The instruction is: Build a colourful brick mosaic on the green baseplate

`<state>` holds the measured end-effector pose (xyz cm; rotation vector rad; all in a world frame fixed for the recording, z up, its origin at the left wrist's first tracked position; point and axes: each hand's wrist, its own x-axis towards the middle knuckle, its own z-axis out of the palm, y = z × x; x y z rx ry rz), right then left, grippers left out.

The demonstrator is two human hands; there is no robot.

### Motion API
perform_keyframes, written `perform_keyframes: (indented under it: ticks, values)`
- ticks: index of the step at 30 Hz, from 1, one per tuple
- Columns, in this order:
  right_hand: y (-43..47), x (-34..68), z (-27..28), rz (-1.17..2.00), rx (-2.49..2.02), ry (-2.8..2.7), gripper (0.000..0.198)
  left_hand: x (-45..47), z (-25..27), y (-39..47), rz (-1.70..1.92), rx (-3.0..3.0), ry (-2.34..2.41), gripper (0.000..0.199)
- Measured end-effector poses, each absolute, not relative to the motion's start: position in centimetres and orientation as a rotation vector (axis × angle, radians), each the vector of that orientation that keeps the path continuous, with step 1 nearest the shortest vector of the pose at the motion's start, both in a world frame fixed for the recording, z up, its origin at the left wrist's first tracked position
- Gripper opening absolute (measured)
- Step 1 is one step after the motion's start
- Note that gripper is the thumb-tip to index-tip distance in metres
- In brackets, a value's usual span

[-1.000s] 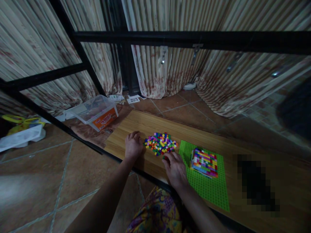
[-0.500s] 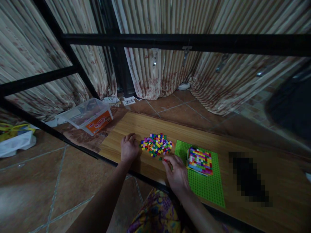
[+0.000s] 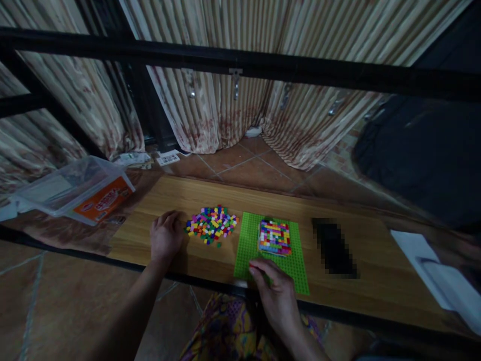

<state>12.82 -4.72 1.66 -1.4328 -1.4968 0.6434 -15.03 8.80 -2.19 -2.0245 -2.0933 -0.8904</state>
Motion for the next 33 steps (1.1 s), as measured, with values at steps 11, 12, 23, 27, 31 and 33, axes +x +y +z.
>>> perform_keyframes:
  ticks: [11, 12, 23, 27, 31, 33]
  values:
    - [-3.1, 18.7, 0.8, 0.051, -1.578, -1.539, 0.015, -15.0, -1.8, 8.9, -0.822, -2.049, -2.088, 0.037]
    - [-2.7, 18.9, 0.7, 0.022, -1.583, -1.540, 0.015, -15.0, -1.8, 8.9, -0.825, -2.053, -2.083, 0.037]
    - [-2.1, 18.6, -0.5, 0.277, -1.577, -1.280, 0.013, -15.2, -1.8, 9.1, -0.804, -2.082, -2.052, 0.038]
    - [-1.7, 18.3, -0.9, 0.453, -1.546, -1.096, 0.017, -15.2, -1.8, 9.1, -0.796, -2.079, -2.055, 0.036]
    - [-1.4, 18.1, -1.3, 0.542, -1.501, -1.009, 0.025, -15.3, -1.9, 9.2, -0.804, -2.070, -2.047, 0.035]
    - [-1.3, 18.1, -1.6, 0.553, -1.492, -0.999, 0.029, -15.3, -1.9, 9.2, -0.813, -2.071, -2.036, 0.034]
